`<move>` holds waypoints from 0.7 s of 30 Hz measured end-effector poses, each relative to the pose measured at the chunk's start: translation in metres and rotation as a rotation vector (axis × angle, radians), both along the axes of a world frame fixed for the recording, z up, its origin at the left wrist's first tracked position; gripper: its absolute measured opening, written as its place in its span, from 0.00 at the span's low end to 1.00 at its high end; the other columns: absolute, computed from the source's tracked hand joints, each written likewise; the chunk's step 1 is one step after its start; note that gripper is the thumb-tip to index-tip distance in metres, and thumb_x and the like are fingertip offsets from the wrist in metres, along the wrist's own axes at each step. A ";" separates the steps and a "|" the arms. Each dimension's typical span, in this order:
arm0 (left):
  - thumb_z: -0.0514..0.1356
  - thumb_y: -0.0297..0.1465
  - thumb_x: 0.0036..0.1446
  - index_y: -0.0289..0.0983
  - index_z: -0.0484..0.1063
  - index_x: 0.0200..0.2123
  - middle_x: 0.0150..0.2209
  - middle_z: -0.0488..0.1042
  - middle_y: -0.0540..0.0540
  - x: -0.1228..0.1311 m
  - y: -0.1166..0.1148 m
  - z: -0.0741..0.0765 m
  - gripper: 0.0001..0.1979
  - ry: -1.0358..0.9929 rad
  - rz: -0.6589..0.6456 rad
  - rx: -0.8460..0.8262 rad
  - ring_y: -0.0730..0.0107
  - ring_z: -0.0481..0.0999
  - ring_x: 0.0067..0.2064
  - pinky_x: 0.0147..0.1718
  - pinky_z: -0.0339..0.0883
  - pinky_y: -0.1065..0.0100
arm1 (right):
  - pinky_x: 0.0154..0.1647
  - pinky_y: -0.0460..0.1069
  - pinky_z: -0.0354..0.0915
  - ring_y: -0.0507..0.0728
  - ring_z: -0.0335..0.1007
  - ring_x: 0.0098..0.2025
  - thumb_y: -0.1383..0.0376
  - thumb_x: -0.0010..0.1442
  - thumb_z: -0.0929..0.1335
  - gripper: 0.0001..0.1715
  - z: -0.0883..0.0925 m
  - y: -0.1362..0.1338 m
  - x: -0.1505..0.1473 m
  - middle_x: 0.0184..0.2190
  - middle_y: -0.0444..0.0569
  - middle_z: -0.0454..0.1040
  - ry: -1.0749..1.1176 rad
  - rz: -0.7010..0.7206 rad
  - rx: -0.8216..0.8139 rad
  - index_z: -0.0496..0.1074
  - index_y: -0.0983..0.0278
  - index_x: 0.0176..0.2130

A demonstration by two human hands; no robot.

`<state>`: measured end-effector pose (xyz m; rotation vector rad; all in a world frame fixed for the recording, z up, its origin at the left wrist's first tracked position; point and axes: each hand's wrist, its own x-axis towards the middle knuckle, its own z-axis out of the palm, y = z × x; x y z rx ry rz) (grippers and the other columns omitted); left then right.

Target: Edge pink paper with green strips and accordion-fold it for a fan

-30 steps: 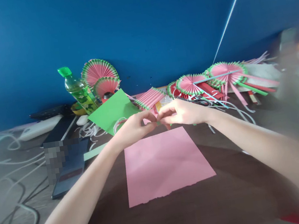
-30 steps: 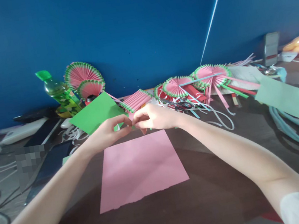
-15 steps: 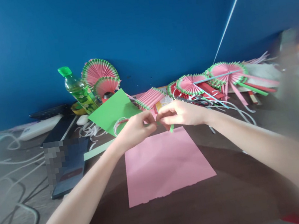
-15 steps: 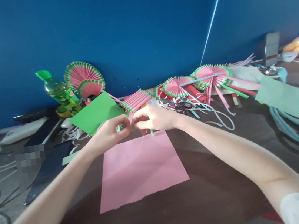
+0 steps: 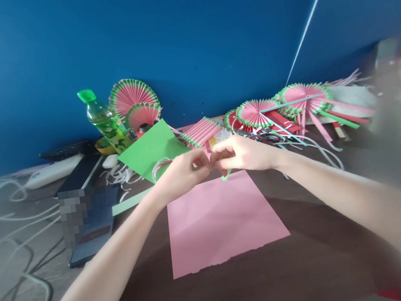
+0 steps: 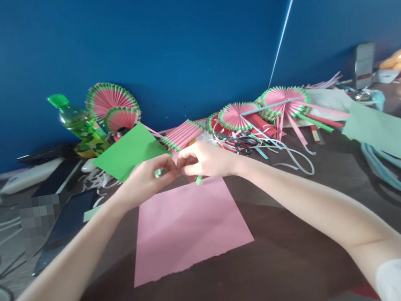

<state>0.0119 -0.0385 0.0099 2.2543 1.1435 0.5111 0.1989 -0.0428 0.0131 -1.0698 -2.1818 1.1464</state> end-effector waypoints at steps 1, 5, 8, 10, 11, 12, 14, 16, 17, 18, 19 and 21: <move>0.54 0.34 0.53 0.37 0.66 0.28 0.30 0.72 0.52 -0.001 0.001 0.001 0.07 -0.012 -0.036 -0.038 0.73 0.69 0.31 0.28 0.59 0.72 | 0.33 0.48 0.64 0.52 0.69 0.29 0.70 0.52 0.64 0.05 0.001 0.000 0.001 0.23 0.45 0.72 -0.002 0.009 -0.015 0.70 0.66 0.31; 0.55 0.37 0.54 0.37 0.66 0.30 0.29 0.73 0.51 -0.006 0.007 0.004 0.09 -0.089 -0.155 -0.245 0.72 0.72 0.32 0.32 0.63 0.70 | 0.31 0.47 0.64 0.52 0.69 0.28 0.68 0.54 0.64 0.07 0.004 0.001 0.005 0.24 0.46 0.73 -0.025 0.065 -0.067 0.71 0.67 0.33; 0.57 0.37 0.53 0.37 0.66 0.31 0.26 0.73 0.51 -0.008 0.010 0.003 0.09 -0.132 -0.171 -0.390 0.72 0.73 0.31 0.33 0.65 0.68 | 0.31 0.47 0.64 0.51 0.69 0.28 0.68 0.54 0.64 0.08 0.003 0.001 0.006 0.25 0.46 0.74 -0.053 0.081 -0.051 0.71 0.66 0.34; 0.56 0.39 0.54 0.37 0.68 0.31 0.27 0.75 0.49 -0.010 0.012 0.003 0.11 -0.117 -0.190 -0.471 0.71 0.74 0.31 0.33 0.65 0.68 | 0.30 0.47 0.64 0.51 0.69 0.27 0.67 0.54 0.64 0.07 0.003 0.000 0.006 0.24 0.46 0.74 -0.066 0.072 -0.032 0.71 0.66 0.33; 0.55 0.41 0.54 0.36 0.69 0.31 0.29 0.76 0.48 -0.011 0.012 0.003 0.13 -0.099 -0.202 -0.502 0.70 0.74 0.31 0.33 0.65 0.67 | 0.30 0.47 0.64 0.51 0.69 0.27 0.66 0.54 0.64 0.06 0.002 0.000 0.006 0.24 0.45 0.74 -0.071 0.066 -0.023 0.71 0.65 0.32; 0.54 0.42 0.55 0.36 0.70 0.32 0.30 0.76 0.47 -0.011 0.013 0.004 0.15 -0.080 -0.212 -0.529 0.70 0.75 0.31 0.33 0.65 0.67 | 0.29 0.47 0.64 0.51 0.69 0.26 0.66 0.54 0.64 0.06 0.002 0.000 0.006 0.24 0.45 0.73 -0.077 0.058 -0.012 0.70 0.65 0.31; 0.50 0.44 0.57 0.36 0.72 0.31 0.31 0.77 0.45 -0.014 0.014 0.005 0.19 -0.068 -0.226 -0.570 0.69 0.75 0.32 0.34 0.65 0.67 | 0.28 0.47 0.64 0.51 0.70 0.26 0.67 0.54 0.64 0.05 0.002 0.000 0.007 0.24 0.45 0.74 -0.097 0.043 0.012 0.70 0.65 0.30; 0.49 0.45 0.58 0.36 0.73 0.32 0.30 0.77 0.44 -0.017 0.016 0.006 0.21 -0.080 -0.220 -0.599 0.68 0.75 0.31 0.33 0.66 0.67 | 0.28 0.47 0.63 0.51 0.70 0.26 0.66 0.54 0.64 0.05 0.001 0.000 0.008 0.24 0.45 0.74 -0.122 0.029 0.049 0.70 0.64 0.31; 0.49 0.45 0.58 0.36 0.74 0.31 0.30 0.77 0.44 -0.019 0.017 0.006 0.21 -0.074 -0.213 -0.609 0.68 0.75 0.31 0.33 0.66 0.67 | 0.28 0.48 0.63 0.51 0.70 0.26 0.66 0.54 0.64 0.05 0.001 0.000 0.008 0.25 0.45 0.74 -0.136 0.023 0.072 0.70 0.64 0.31; 0.49 0.45 0.57 0.36 0.74 0.31 0.29 0.77 0.43 -0.020 0.018 0.006 0.21 -0.059 -0.208 -0.618 0.68 0.74 0.30 0.32 0.66 0.67 | 0.29 0.48 0.63 0.51 0.70 0.26 0.66 0.54 0.64 0.06 0.001 0.000 0.009 0.25 0.45 0.75 -0.150 0.018 0.097 0.71 0.64 0.31; 0.50 0.45 0.57 0.36 0.74 0.31 0.28 0.77 0.43 -0.021 0.019 0.005 0.20 -0.036 -0.204 -0.622 0.68 0.74 0.30 0.32 0.66 0.67 | 0.29 0.48 0.62 0.51 0.70 0.26 0.66 0.54 0.64 0.06 0.001 0.000 0.009 0.25 0.45 0.75 -0.162 0.013 0.121 0.71 0.64 0.32; 0.52 0.45 0.55 0.36 0.74 0.31 0.27 0.76 0.44 -0.023 0.021 0.005 0.19 0.015 -0.200 -0.615 0.69 0.74 0.29 0.30 0.66 0.68 | 0.31 0.48 0.62 0.52 0.70 0.27 0.66 0.54 0.65 0.07 0.001 0.000 0.010 0.25 0.45 0.75 -0.185 0.004 0.163 0.72 0.64 0.32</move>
